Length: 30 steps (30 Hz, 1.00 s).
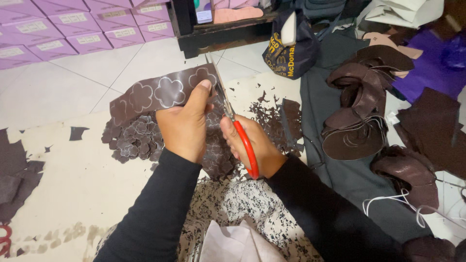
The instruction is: The person sits on the floor and uses red-handled scissors to cut small flower-shaped pieces from a dark brown sheet with a white pattern. Cut pieces are placed in a growing pile to the left while offcuts remain scattered nearby.
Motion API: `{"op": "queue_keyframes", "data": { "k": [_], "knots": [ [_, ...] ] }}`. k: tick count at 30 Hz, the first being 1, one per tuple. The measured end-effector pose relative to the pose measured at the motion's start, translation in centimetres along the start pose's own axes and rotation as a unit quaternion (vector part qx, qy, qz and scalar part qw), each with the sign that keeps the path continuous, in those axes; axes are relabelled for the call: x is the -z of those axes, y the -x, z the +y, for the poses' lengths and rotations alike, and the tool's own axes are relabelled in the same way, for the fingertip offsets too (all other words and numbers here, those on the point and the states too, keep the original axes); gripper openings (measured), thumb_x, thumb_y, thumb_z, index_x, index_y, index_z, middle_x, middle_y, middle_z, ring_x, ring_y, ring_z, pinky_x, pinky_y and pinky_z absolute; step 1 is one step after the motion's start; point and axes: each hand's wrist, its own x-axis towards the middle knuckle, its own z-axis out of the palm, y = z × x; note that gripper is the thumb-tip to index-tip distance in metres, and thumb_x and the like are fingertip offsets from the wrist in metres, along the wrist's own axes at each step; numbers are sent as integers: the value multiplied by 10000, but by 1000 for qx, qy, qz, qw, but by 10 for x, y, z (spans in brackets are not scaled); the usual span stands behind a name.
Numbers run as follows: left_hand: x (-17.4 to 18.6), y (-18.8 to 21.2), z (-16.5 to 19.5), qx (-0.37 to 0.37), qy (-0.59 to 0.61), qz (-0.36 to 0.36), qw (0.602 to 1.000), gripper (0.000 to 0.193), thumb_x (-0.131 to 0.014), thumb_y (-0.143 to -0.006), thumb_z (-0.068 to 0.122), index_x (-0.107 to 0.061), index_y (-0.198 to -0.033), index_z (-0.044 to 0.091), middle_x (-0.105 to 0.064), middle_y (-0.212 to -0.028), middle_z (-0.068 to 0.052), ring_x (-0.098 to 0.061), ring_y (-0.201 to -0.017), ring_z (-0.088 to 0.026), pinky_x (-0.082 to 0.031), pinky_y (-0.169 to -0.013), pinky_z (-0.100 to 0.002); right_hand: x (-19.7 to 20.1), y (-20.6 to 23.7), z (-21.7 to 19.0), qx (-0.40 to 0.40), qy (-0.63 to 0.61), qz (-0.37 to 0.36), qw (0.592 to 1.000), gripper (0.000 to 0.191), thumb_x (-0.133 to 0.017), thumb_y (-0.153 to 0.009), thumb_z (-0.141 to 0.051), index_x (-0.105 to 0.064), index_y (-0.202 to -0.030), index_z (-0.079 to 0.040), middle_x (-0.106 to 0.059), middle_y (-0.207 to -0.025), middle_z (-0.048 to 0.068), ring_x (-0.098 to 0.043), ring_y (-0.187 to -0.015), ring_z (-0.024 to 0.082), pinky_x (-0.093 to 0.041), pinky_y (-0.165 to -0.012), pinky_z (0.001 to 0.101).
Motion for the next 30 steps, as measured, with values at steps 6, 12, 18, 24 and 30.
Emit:
{"op": "queue_keyframes", "data": {
  "k": [6,12,18,24,30],
  "knots": [
    [-4,4,6,-1,4,4,1000,105,-759,-903,91,-719,-969,20,-729,-883,-27,-672,-735,-96,-561,-623,-257,0,3,-5,-11,-46,2,999,493,-513,-1008,-541,-497,-826,-83,-455,-683,-31,-431,-544,58,-383,-472,234],
    [-5,8,10,-38,-19,-14,999,111,-755,-910,85,-703,-987,25,-718,-882,-21,-658,-722,-91,-543,-631,-253,2,4,-3,-8,-67,-3,998,481,-534,-1007,-537,-491,-842,-87,-456,-701,-30,-429,-557,54,-395,-484,230],
    [-5,13,12,-91,-56,-43,993,106,-752,-926,88,-701,-996,27,-706,-893,-11,-654,-730,-86,-548,-640,-255,9,9,-6,26,-51,-26,998,455,-514,-1020,-539,-504,-908,-97,-461,-742,-45,-449,-604,42,-410,-525,212],
    [-6,12,16,-25,-24,-20,999,105,-754,-907,93,-711,-986,38,-717,-890,-2,-657,-727,-78,-553,-628,-248,7,7,-5,3,-91,-25,996,433,-528,-1033,-490,-474,-863,-96,-440,-711,-38,-405,-563,48,-371,-481,221],
    [0,7,16,-38,-23,-42,998,110,-754,-888,73,-702,-980,43,-722,-893,4,-673,-746,-79,-560,-637,-249,8,5,1,12,-88,-31,996,433,-528,-1047,-476,-473,-855,-91,-443,-708,-32,-409,-566,50,-378,-488,220]
  ]
}}
